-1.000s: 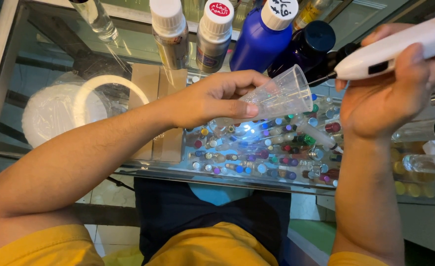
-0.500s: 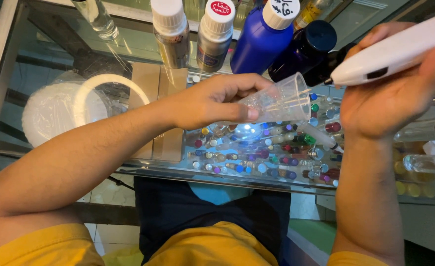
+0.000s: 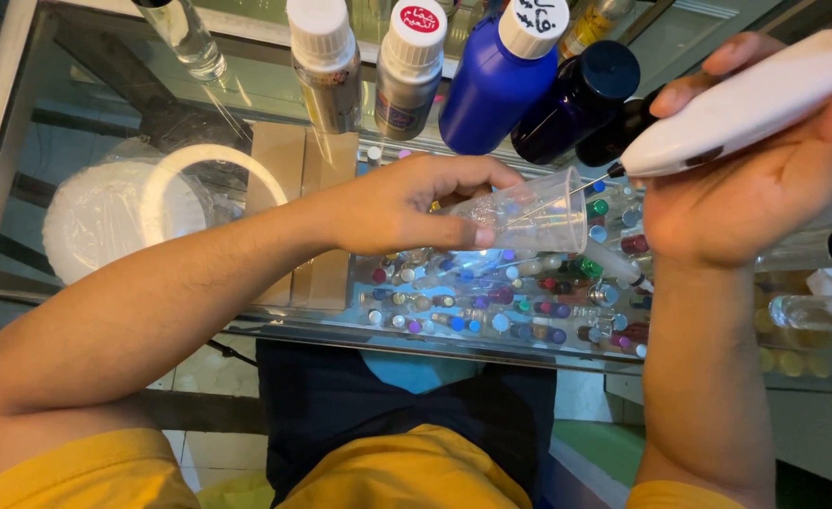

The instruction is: The person uses a handheld frother to mix a liquid inside a small plastic measuring cup, then pours the mixture into a larger measuring cup.

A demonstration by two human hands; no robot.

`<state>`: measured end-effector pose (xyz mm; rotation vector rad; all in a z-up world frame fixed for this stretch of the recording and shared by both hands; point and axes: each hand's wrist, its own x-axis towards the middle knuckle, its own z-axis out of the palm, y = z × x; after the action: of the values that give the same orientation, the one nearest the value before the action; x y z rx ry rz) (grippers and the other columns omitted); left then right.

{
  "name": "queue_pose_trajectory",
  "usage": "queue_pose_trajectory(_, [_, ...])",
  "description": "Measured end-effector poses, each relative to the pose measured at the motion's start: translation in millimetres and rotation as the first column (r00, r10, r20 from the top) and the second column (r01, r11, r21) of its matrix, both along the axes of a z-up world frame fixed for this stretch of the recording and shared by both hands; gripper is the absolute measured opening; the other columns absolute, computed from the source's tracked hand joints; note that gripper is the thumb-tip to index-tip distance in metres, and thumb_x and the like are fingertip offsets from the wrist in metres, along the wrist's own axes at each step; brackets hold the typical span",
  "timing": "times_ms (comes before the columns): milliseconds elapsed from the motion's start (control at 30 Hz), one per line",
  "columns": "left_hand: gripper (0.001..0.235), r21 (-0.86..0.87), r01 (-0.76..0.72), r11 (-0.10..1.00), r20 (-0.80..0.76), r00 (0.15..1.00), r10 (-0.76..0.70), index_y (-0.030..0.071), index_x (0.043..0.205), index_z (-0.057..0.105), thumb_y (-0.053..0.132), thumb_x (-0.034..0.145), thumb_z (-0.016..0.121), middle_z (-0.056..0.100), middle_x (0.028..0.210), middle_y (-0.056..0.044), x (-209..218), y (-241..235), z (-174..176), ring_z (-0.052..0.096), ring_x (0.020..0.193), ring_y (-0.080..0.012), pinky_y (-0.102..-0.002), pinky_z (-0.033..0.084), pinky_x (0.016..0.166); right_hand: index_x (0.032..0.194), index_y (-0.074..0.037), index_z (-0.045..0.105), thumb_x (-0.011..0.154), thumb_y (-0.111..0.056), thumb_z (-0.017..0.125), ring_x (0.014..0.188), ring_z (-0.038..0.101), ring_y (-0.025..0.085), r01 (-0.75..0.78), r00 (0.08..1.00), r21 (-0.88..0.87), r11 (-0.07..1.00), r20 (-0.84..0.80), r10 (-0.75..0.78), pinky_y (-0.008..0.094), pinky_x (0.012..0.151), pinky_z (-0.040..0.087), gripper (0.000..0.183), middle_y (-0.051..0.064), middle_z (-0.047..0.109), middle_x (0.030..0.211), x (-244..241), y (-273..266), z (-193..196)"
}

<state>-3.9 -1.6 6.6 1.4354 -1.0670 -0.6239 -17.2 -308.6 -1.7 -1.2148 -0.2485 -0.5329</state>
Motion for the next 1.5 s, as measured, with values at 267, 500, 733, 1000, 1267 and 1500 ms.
queue_pose_trajectory(267, [0.043,0.002,-0.001,1.000,0.048,0.999,0.001,0.012,0.136,0.056,0.033,0.099,0.058,0.064,0.127,-0.002,1,0,-3,0.063,0.102,-0.0141,-0.030,0.050,0.088,0.147,-0.020,0.056,0.112,-0.055,0.052,0.122,0.055,0.027,-0.068,0.992,-0.095,0.993,0.103,0.078,0.050,0.086,0.053,0.049,0.002,0.053,0.138,1,5,5])
queue_pose_trajectory(500, [0.045,0.021,-0.008,1.000,0.031,0.999,0.007,0.013,0.132,0.058,0.040,0.096,0.063,0.066,0.125,-0.001,-1,0,2,0.066,0.111,-0.0149,-0.030,0.052,0.095,0.141,-0.018,0.059,0.103,-0.058,0.061,0.113,0.062,0.029,-0.030,0.998,-0.027,0.999,0.048,0.031,0.047,0.080,0.056,0.055,0.004,0.057,0.130,0,9,10])
queue_pose_trajectory(733, [0.039,-0.034,0.011,0.999,0.027,1.000,-0.011,0.012,0.124,0.062,0.035,0.094,0.070,0.066,0.110,0.001,5,2,-1,0.064,0.100,-0.0127,-0.028,0.051,0.090,0.158,-0.023,0.040,0.119,-0.026,0.063,0.126,0.068,0.044,-0.115,0.993,-0.266,0.957,-0.020,0.114,0.054,0.102,0.063,0.045,0.028,0.056,0.154,0,-25,11])
queue_pose_trajectory(1000, [0.033,-0.045,0.043,0.998,0.069,0.997,-0.040,0.013,0.119,0.067,0.033,0.093,0.073,0.063,0.097,0.004,7,6,3,0.057,0.083,-0.0096,-0.025,0.045,0.078,0.155,-0.017,0.043,0.104,-0.041,0.070,0.120,0.072,0.036,-0.259,0.962,-0.289,0.922,-0.158,0.221,0.050,0.109,0.069,0.062,0.016,0.067,0.134,-8,-17,42])
queue_pose_trajectory(1267, [0.031,-0.032,0.028,0.999,0.062,0.998,-0.026,0.013,0.113,0.068,0.035,0.091,0.075,0.064,0.096,0.003,7,5,7,0.061,0.087,-0.0103,-0.026,0.048,0.080,0.148,-0.008,0.038,0.104,-0.022,0.063,0.130,0.061,0.035,0.006,0.970,-0.591,0.807,0.201,0.140,0.052,0.109,0.065,0.052,0.019,0.054,0.138,-52,-5,51])
queue_pose_trajectory(1500, [0.037,0.054,0.041,0.998,0.038,0.998,-0.043,0.015,0.117,0.068,0.037,0.088,0.077,0.061,0.090,0.006,3,2,3,0.057,0.079,-0.0084,-0.025,0.046,0.074,0.129,-0.014,0.032,0.083,-0.033,0.074,0.092,0.072,0.034,0.244,0.905,-0.653,0.717,0.420,0.074,0.045,0.086,0.066,0.065,0.020,0.062,0.108,-121,18,58])
